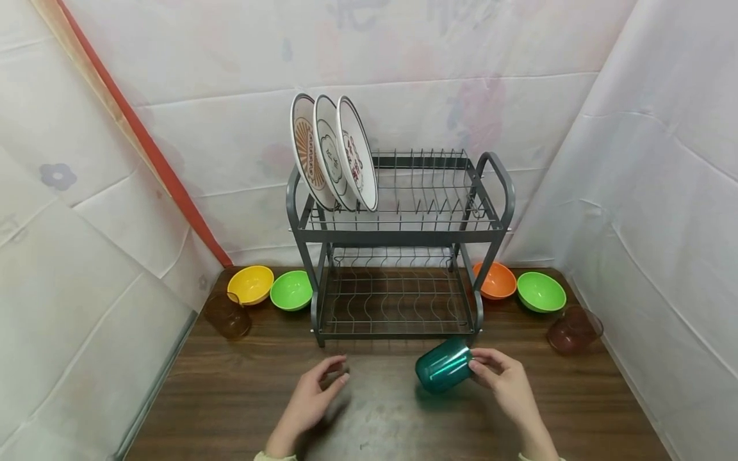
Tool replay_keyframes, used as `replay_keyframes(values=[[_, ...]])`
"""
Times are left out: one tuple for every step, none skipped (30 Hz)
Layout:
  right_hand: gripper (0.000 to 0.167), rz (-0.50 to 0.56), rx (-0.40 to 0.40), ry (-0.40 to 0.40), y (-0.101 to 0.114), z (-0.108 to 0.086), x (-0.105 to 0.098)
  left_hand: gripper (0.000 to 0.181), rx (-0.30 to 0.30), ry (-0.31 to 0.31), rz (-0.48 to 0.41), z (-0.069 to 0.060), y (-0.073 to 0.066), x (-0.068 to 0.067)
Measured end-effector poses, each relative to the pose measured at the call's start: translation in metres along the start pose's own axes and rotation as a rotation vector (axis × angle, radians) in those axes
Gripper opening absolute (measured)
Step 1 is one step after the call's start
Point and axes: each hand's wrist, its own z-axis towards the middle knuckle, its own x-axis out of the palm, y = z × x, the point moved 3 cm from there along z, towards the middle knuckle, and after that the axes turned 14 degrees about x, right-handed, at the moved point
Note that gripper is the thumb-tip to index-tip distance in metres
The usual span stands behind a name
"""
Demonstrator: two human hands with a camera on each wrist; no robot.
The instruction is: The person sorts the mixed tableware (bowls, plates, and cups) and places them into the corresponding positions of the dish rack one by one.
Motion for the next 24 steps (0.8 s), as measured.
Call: replay_keyframes(values=[[0.024, 0.026, 0.013, 0.013, 0.0, -0.001, 0.005, 0.041, 0.019, 0.036, -0.019, 0.0, -0.001, 0.006], [0.024, 0.04, 0.024, 0.023, 0.0, -0.002, 0.01, 0.044, 0.032, 0.072, -0.041, 0.001, -0.003, 0.013], [0.023, 0.049, 0.029, 0.033, 0.001, -0.002, 0.015, 0.048, 0.046, 0.106, -0.056, 0.001, -0.004, 0.019], [0.023, 0.056, 0.032, 0.046, 0.0, -0.002, 0.02, 0.051, 0.055, 0.137, -0.068, 0.001, -0.006, 0.024], [0.022, 0.059, 0.036, 0.053, 0.0, -0.003, 0.024, 0.055, 0.06, 0.166, -0.082, 0.001, -0.007, 0.03], [0.021, 0.061, 0.04, 0.064, 0.0, -0.003, 0.028, 0.059, 0.061, 0.187, -0.097, 0.001, -0.008, 0.034], [0.021, 0.067, 0.042, 0.077, 0.0, -0.004, 0.032, 0.063, 0.062, 0.206, -0.114, 0.0, -0.01, 0.039], [0.02, 0.066, 0.042, 0.088, -0.001, -0.004, 0.035, 0.067, 0.065, 0.222, -0.135, 0.0, -0.012, 0.043], [0.02, 0.067, 0.043, 0.1, -0.002, -0.004, 0.038, 0.07, 0.068, 0.233, -0.148, 0.0, -0.013, 0.046], [0.02, 0.067, 0.045, 0.111, -0.002, -0.004, 0.041, 0.074, 0.069, 0.24, -0.164, 0.0, -0.015, 0.049], [0.02, 0.068, 0.043, 0.122, -0.002, -0.004, 0.043, 0.077, 0.07, 0.245, -0.181, 0.001, -0.017, 0.052], [0.02, 0.069, 0.04, 0.132, -0.003, -0.005, 0.045, 0.08, 0.071, 0.245, -0.191, 0.001, -0.018, 0.054], [0.02, 0.07, 0.037, 0.14, -0.004, -0.005, 0.046, 0.083, 0.071, 0.245, -0.204, 0.001, -0.02, 0.056], [0.02, 0.064, 0.033, 0.148, -0.004, -0.006, 0.048, 0.086, 0.07, 0.241, -0.214, 0.001, -0.021, 0.058], [0.02, 0.064, 0.028, 0.156, -0.004, -0.006, 0.05, 0.088, 0.064, 0.236, -0.217, 0.001, -0.023, 0.059], [0.021, 0.065, 0.022, 0.164, -0.005, -0.007, 0.052, 0.09, 0.056, 0.233, -0.223, 0.002, -0.024, 0.061], [0.021, 0.068, 0.015, 0.174, -0.005, -0.008, 0.055, 0.093, 0.049, 0.231, -0.227, 0.002, -0.026, 0.063], [0.021, 0.069, 0.008, 0.18, -0.006, -0.009, 0.057, 0.095, 0.039, 0.231, -0.222, 0.002, -0.027, 0.065], [0.021, 0.072, 0.001, 0.186, -0.006, -0.01, 0.06, 0.096, 0.027, 0.232, -0.215, 0.002, -0.028, 0.066], [0.021, 0.072, -0.009, 0.19, -0.006, -0.011, 0.062, 0.098, 0.017, 0.232, -0.206, 0.003, -0.03, 0.067], [0.02, 0.075, -0.018, 0.192, -0.007, -0.011, 0.065, 0.098, 0.006, 0.234, -0.194, 0.003, -0.03, 0.068], [0.02, 0.075, -0.025, 0.194, -0.007, -0.012, 0.068, 0.099, 0.0, 0.234, -0.184, 0.003, -0.031, 0.069], [0.02, 0.075, -0.034, 0.197, -0.008, -0.013, 0.07, 0.099, -0.002, 0.234, -0.172, 0.003, -0.032, 0.069], [0.019, 0.073, -0.042, 0.196, -0.008, -0.013, 0.072, 0.099, -0.004, 0.233, -0.154, 0.002, -0.033, 0.069]])
